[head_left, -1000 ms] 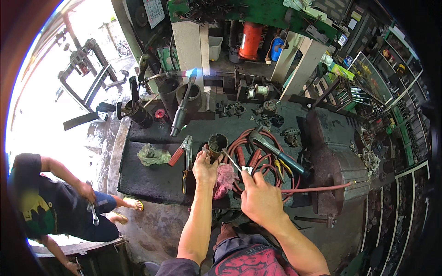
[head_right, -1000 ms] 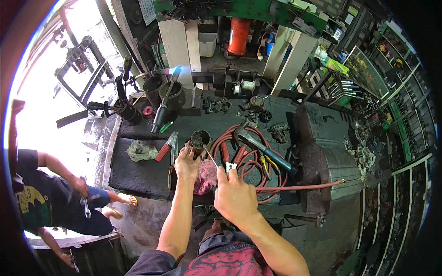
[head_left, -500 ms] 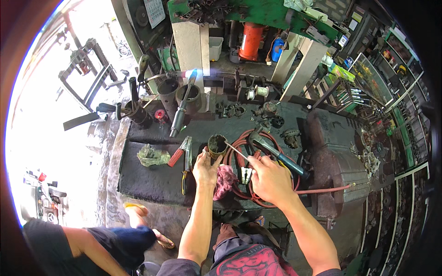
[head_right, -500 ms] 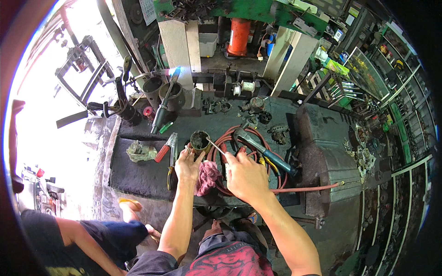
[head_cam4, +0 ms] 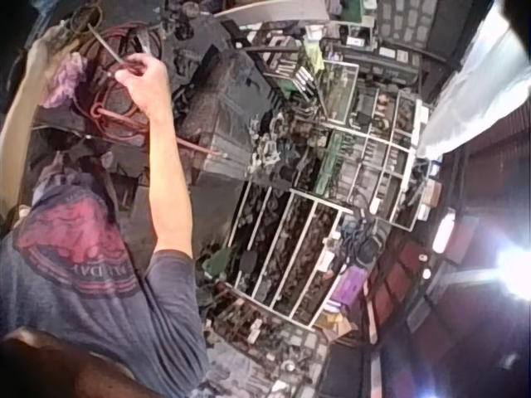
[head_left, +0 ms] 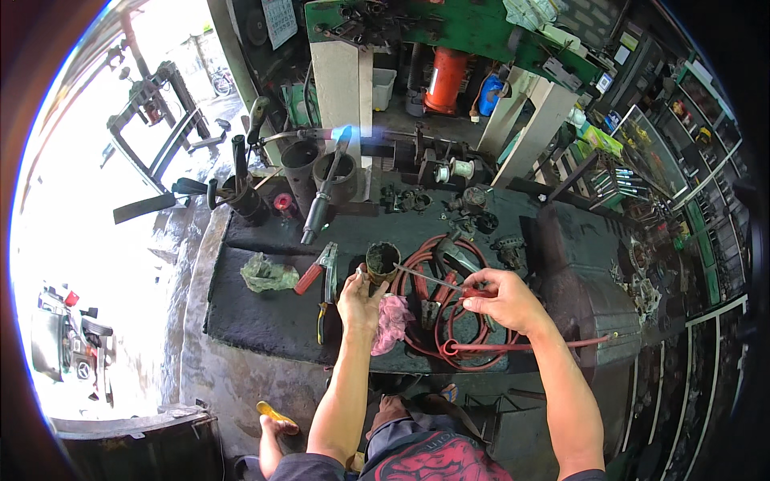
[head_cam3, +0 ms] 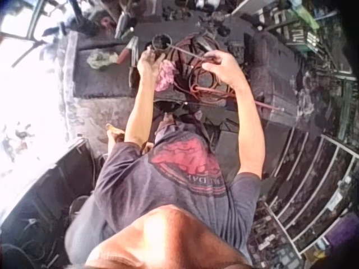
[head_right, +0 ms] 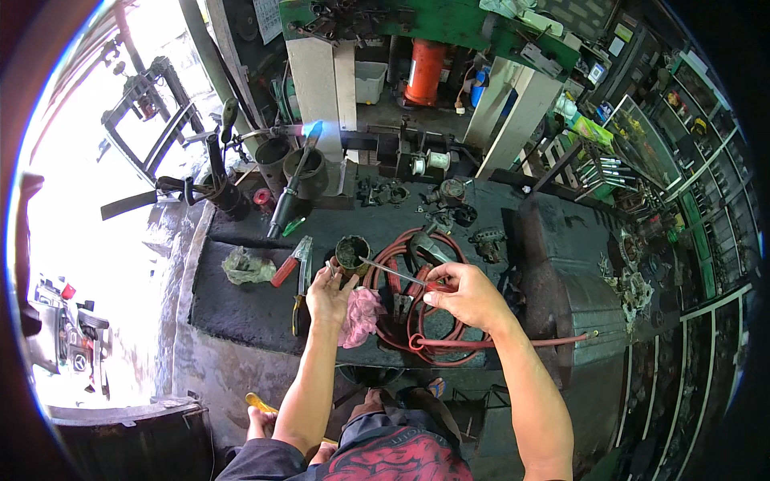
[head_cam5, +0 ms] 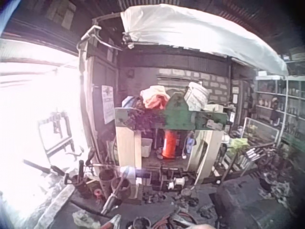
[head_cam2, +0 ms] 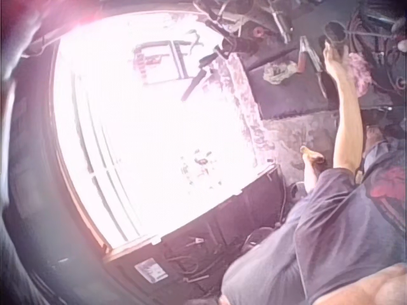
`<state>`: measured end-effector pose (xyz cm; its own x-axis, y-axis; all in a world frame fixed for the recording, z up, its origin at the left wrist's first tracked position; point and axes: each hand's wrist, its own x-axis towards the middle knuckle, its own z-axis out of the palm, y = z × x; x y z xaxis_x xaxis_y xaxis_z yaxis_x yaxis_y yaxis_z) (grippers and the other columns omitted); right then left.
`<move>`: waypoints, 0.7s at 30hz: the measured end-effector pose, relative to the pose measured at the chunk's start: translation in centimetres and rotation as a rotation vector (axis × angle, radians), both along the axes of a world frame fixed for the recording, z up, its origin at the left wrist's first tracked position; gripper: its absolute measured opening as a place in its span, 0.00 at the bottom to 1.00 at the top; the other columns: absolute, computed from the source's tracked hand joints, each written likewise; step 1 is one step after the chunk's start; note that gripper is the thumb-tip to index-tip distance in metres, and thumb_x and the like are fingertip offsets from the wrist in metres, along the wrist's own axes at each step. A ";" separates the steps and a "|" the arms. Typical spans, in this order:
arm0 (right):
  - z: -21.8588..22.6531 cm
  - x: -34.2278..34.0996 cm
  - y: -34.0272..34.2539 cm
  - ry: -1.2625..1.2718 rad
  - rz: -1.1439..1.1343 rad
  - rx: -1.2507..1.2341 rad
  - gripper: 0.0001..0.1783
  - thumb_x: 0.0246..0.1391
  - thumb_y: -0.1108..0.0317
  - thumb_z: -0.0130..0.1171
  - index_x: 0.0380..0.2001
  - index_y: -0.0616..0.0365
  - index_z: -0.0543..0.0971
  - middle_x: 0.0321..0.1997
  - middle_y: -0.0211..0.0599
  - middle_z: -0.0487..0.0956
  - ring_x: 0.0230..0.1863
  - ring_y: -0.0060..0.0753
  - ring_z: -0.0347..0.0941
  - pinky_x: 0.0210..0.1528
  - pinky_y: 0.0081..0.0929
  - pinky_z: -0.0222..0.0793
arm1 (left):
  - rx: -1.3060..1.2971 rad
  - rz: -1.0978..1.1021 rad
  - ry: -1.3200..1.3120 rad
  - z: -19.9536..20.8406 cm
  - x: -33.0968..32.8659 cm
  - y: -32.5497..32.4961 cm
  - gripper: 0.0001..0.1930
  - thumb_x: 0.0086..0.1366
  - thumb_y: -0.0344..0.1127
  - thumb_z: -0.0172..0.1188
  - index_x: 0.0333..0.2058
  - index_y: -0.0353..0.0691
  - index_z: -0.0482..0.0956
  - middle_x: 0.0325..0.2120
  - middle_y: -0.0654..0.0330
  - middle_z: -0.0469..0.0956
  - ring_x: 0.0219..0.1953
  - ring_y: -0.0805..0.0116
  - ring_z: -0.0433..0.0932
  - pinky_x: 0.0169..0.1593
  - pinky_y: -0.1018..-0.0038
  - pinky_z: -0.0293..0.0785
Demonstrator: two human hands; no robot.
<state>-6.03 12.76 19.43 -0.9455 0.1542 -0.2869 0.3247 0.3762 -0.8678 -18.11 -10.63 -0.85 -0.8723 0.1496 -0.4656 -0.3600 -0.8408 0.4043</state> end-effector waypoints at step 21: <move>-3.2 -2.1 0.3 -0.086 0.018 0.314 0.14 0.61 0.64 0.68 0.44 0.63 0.86 0.34 0.35 0.87 0.35 0.25 0.82 0.39 0.28 0.75 | -0.029 0.042 0.011 0.1 0.5 -0.1 0.05 0.73 0.30 0.55 0.43 0.36 0.76 0.55 0.50 0.78 0.61 0.52 0.74 0.67 0.39 0.74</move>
